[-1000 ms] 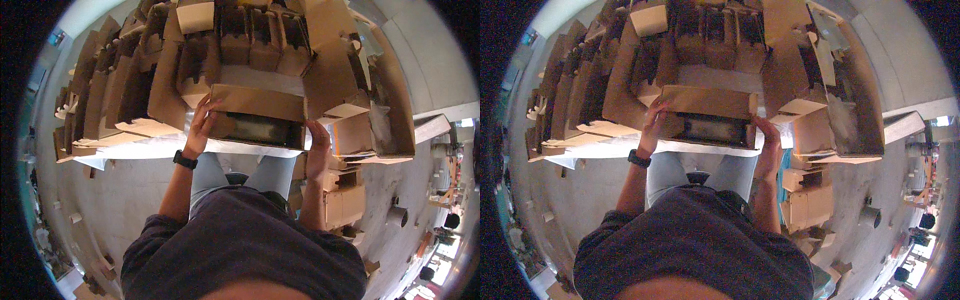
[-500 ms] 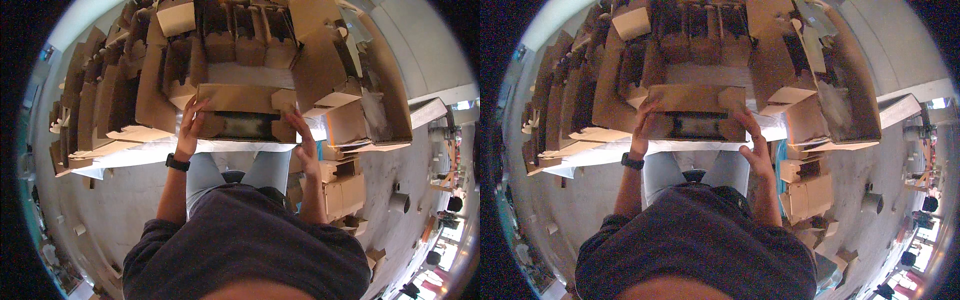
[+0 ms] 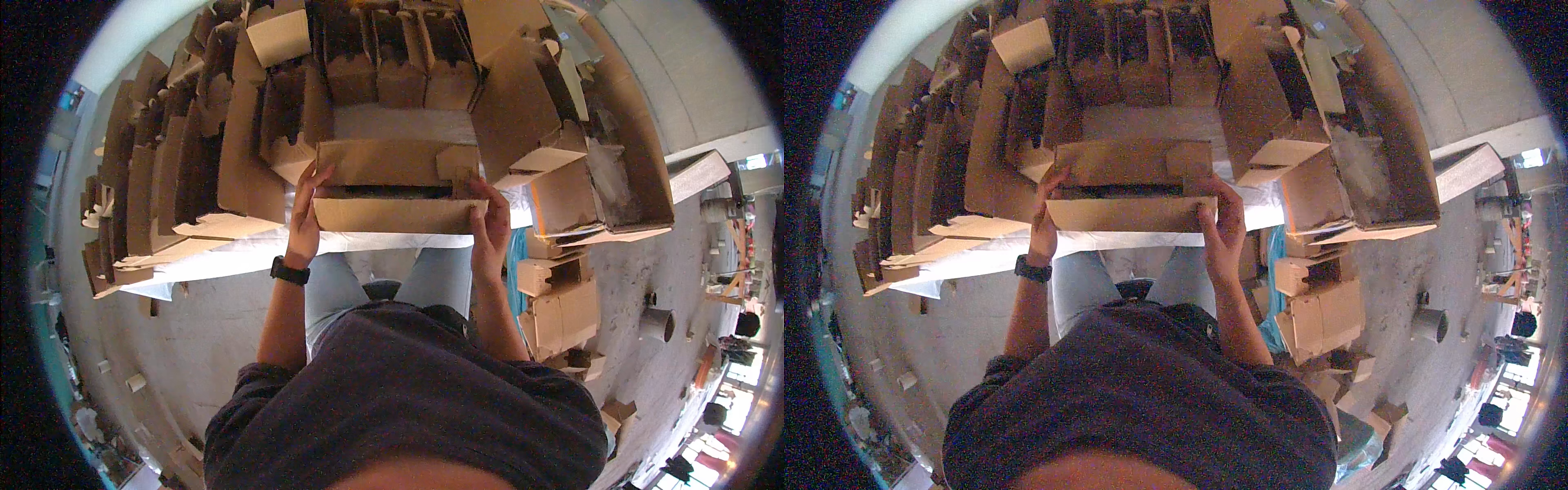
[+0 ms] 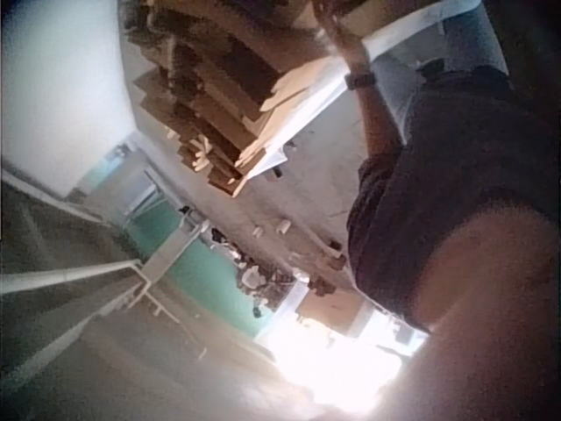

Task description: The person folds flat cardboard pieces into box shapes by hand and places the assembled boxes on a table.

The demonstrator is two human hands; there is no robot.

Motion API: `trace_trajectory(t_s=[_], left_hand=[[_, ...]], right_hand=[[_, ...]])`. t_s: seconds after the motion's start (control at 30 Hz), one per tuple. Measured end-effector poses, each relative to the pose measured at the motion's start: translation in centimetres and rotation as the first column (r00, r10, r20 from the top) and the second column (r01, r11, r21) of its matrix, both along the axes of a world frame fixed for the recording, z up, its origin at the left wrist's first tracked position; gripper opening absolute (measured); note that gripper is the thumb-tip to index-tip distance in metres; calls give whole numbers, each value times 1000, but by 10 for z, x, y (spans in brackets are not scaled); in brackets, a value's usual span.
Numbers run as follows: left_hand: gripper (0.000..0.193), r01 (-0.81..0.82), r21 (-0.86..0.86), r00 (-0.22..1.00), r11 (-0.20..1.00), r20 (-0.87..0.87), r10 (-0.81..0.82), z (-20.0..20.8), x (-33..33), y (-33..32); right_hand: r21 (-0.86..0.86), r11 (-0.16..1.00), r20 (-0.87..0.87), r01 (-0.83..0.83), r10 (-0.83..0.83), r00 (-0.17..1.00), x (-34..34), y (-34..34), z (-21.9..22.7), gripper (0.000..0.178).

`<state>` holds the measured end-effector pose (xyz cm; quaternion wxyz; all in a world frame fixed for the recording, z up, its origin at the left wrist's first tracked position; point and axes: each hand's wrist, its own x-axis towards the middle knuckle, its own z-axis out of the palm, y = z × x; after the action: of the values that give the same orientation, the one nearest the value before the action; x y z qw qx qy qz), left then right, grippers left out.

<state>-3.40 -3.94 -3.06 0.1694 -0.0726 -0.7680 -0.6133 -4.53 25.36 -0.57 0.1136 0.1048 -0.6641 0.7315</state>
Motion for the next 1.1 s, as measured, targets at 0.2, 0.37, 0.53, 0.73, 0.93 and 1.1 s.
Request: trace_trajectory(t_s=[0.2, 0.37, 0.53, 0.73, 0.93, 1.1], left_hand=[[54, 9, 131, 1000, 991, 14, -11, -2, -1, 4], [43, 52, 59, 999, 997, -3, -52, 0, 2, -1], [42, 38, 32, 994, 999, 104, -42, 10, 5, -2], [49, 55, -74, 998, 996, 38, -52, 7, 3, -4], [86, 197, 176, 961, 964, 159, -225, 16, 3, -10], [125, 396, -33, 907, 917, 168, -386, 14, 3, -36]], right_hand=[[-111, 991, 11, 78, -78, 997, -9, -5, -14, 51], [-108, 992, 55, 71, -65, 996, -11, -6, -12, 53], [-86, 994, 68, 69, -63, 996, -13, -6, -15, 53], [-66, 996, 48, 62, -59, 997, -14, -5, -16, 52], [-92, 993, 119, 70, -59, 991, -13, 2, -17, 52], [-49, 999, 106, 19, -14, 994, -12, 11, -29, 48]])
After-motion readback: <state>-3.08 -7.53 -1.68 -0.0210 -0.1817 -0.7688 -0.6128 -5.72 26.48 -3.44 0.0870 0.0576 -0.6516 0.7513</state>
